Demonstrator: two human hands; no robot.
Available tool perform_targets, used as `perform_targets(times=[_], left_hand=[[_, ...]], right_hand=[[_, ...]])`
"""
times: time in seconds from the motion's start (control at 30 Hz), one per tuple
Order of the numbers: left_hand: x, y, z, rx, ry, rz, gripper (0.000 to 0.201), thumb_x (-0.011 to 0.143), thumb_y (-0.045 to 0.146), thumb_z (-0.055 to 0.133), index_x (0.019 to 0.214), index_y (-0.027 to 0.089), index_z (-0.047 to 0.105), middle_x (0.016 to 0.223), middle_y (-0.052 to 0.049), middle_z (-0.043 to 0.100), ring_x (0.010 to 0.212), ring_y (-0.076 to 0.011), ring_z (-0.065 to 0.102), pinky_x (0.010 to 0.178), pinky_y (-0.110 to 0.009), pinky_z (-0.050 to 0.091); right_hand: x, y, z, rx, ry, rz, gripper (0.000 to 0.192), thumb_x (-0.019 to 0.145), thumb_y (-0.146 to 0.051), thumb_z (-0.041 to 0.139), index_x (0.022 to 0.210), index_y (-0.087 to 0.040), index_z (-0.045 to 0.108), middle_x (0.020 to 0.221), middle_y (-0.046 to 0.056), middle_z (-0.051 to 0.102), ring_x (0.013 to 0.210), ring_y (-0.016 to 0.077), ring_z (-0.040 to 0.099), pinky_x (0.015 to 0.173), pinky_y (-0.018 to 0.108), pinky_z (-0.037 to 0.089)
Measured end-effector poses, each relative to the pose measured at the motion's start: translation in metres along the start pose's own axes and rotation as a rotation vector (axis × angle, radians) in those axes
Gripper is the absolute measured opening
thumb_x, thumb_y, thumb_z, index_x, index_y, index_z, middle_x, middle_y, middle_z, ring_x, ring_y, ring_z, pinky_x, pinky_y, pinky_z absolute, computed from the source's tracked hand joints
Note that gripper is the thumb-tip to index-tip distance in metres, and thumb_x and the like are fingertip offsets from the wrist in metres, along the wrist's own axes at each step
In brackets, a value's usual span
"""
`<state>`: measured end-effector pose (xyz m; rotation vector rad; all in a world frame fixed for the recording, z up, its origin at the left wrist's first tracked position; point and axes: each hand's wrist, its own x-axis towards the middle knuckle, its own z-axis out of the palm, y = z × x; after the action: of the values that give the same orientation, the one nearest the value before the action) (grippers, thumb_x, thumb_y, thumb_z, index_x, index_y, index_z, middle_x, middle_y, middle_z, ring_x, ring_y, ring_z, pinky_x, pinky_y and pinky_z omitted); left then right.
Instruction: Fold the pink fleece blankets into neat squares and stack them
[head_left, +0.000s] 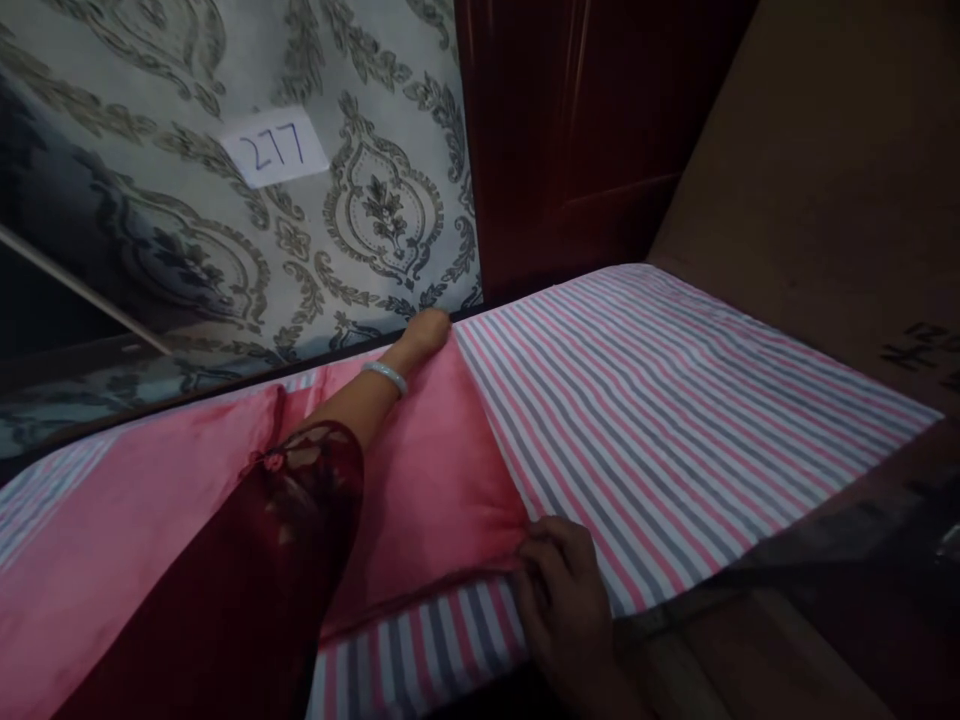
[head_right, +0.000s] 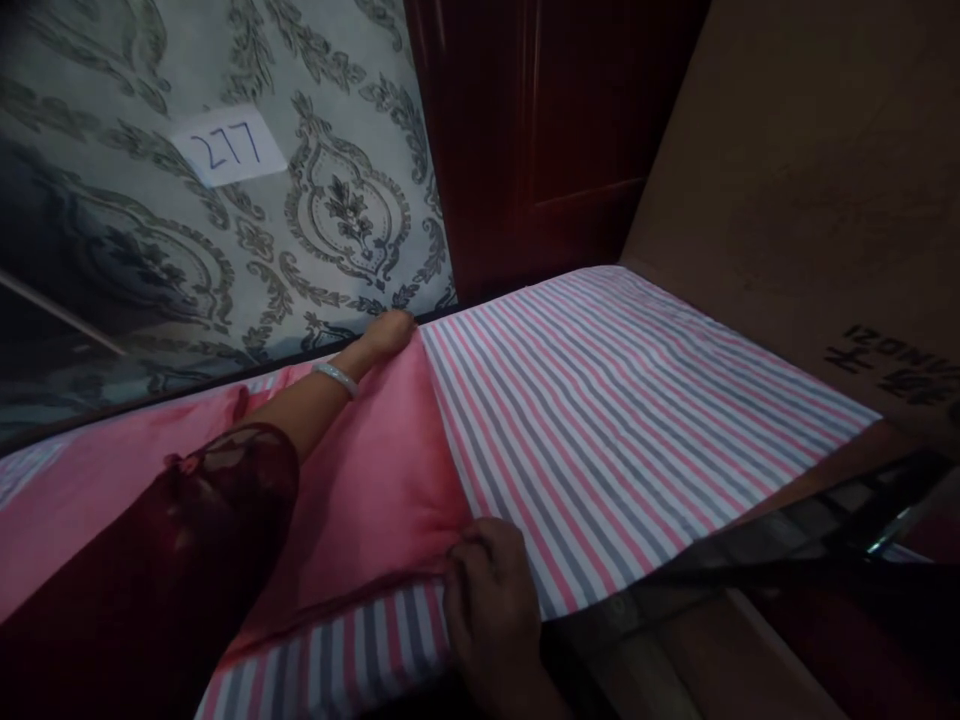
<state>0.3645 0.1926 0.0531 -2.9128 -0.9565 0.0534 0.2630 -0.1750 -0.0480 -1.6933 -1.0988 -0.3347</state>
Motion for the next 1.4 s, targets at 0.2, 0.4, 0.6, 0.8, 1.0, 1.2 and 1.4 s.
perform_targets(times=[0.2,0.4,0.6,0.8,1.0,1.2,1.4], left_hand=[[-0.001,-0.007,0.020,-0.032,0.021,-0.060,0.033,0.100,0.037,0.050,0.115,0.012,0.066,0.119,-0.013,0.069,0.111,-0.0235,0.065,0.098,-0.045,0.050],[-0.007,-0.018,0.007,-0.119,-0.005,0.062,0.035,0.099,0.031,0.042,0.110,0.012,0.069,0.113,-0.014,0.072,0.105,-0.0229,0.066,0.089,-0.029,0.048],[-0.053,-0.025,-0.009,-0.189,0.090,0.167,0.037,0.094,0.028,0.044,0.121,0.011,0.063,0.118,-0.013,0.068,0.104,-0.0234,0.062,0.093,-0.033,0.047],[-0.177,-0.011,-0.013,-0.291,0.389,0.516,0.020,0.092,0.024,0.043,0.094,0.017,0.062,0.095,-0.010,0.066,0.093,-0.0233,0.060,0.086,-0.038,0.049],[-0.322,0.003,0.011,-0.178,0.387,0.699,0.024,0.095,0.034,0.055,0.112,0.017,0.055,0.113,-0.014,0.063,0.104,-0.0251,0.060,0.089,-0.038,0.051],[-0.360,-0.017,0.048,-0.001,0.515,0.599,0.022,0.095,0.006,0.041,0.106,0.015,0.058,0.105,-0.011,0.064,0.096,-0.0213,0.059,0.085,-0.035,0.051],[-0.370,-0.025,0.059,0.061,0.614,0.546,0.019,0.096,0.011,0.048,0.092,0.018,0.065,0.106,-0.011,0.066,0.099,-0.0229,0.059,0.082,-0.036,0.051]], right_hand=[[-0.003,0.001,-0.003,0.031,-0.014,0.026,0.023,0.086,-0.005,0.045,0.100,-0.020,0.055,0.102,0.008,0.055,0.096,0.0199,0.058,0.079,0.034,0.054],[-0.006,0.006,0.002,-0.002,0.002,0.051,0.024,0.087,-0.009,0.050,0.106,-0.023,0.055,0.110,0.009,0.058,0.103,0.0233,0.060,0.085,0.041,0.056],[-0.004,0.006,0.004,0.023,0.039,0.128,0.050,0.090,-0.015,0.052,0.139,-0.023,0.043,0.129,0.014,0.057,0.118,0.0275,0.058,0.092,0.048,0.056],[0.001,0.008,0.001,0.010,-0.044,0.121,0.050,0.090,-0.017,0.052,0.138,-0.027,0.051,0.130,0.011,0.055,0.120,0.0275,0.055,0.101,0.050,0.051],[0.004,0.010,0.003,-0.038,-0.043,0.055,0.052,0.089,-0.017,0.054,0.140,-0.024,0.047,0.128,0.013,0.054,0.121,0.0299,0.052,0.102,0.054,0.049],[0.004,0.004,-0.001,-0.038,0.059,-0.035,0.038,0.086,-0.011,0.053,0.122,-0.022,0.056,0.125,0.014,0.052,0.117,0.0286,0.052,0.097,0.053,0.051],[-0.001,-0.005,0.001,-0.081,-0.005,-0.349,0.035,0.085,-0.003,0.052,0.103,-0.028,0.068,0.127,0.006,0.053,0.119,0.0261,0.053,0.096,0.049,0.051]])
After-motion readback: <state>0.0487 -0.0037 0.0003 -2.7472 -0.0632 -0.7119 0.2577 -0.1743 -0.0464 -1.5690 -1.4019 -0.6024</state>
